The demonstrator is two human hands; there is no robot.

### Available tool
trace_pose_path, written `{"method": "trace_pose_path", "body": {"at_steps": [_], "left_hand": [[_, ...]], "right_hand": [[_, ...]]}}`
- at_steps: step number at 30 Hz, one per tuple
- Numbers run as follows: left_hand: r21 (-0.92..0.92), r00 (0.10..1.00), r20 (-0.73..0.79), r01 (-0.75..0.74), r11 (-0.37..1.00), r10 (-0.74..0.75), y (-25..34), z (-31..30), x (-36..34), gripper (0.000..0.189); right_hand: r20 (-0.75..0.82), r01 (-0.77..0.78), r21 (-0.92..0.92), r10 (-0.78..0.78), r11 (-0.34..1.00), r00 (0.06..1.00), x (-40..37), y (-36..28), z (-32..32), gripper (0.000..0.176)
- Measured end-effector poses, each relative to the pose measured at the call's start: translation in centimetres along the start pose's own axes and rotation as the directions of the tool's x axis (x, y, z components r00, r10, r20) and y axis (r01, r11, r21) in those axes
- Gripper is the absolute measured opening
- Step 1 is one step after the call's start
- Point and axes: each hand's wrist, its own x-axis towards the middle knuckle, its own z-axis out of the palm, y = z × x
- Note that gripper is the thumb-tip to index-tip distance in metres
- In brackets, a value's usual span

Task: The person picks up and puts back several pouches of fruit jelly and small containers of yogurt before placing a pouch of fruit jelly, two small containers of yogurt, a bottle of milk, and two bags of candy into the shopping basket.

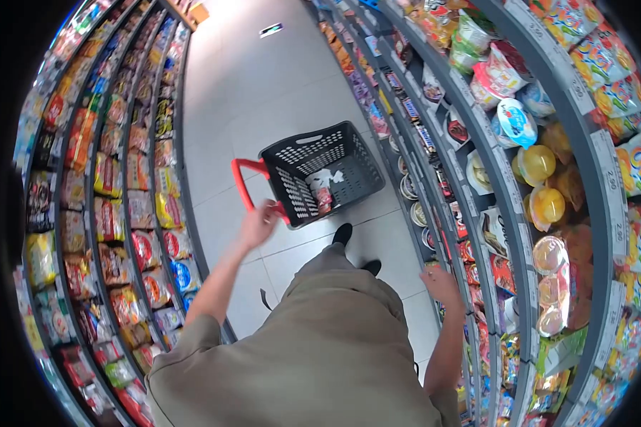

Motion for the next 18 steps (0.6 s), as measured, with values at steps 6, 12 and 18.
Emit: {"method": "trace_pose_path", "body": {"at_steps": [6,12,18], "left_hand": [[-0.433,0.842,-0.352,0.240,0.869,-0.408,-11.8,-5.2,-0.2,0.037],[-0.593,0.681,-0.069,0.559,0.579,-0.729,-12.8,-1.6,4.8,0.052],[-0.868,0.694,0.084,0.404,0.290,-0.715,-15.1,1.7,11.9,0.035]], "right_hand": [[0.243,0.060,0.065,-0.074,0.996,0.967,3.4,1.1,5.8,0.023],[0.308,-0.322,0.476,0.187,0.818,0.933,6.7,5.4,10.4,0.024],[0.161,0.213,0.249,-0.258,0.945,0.953,10.2,22.7,16.4,0.032]]}}
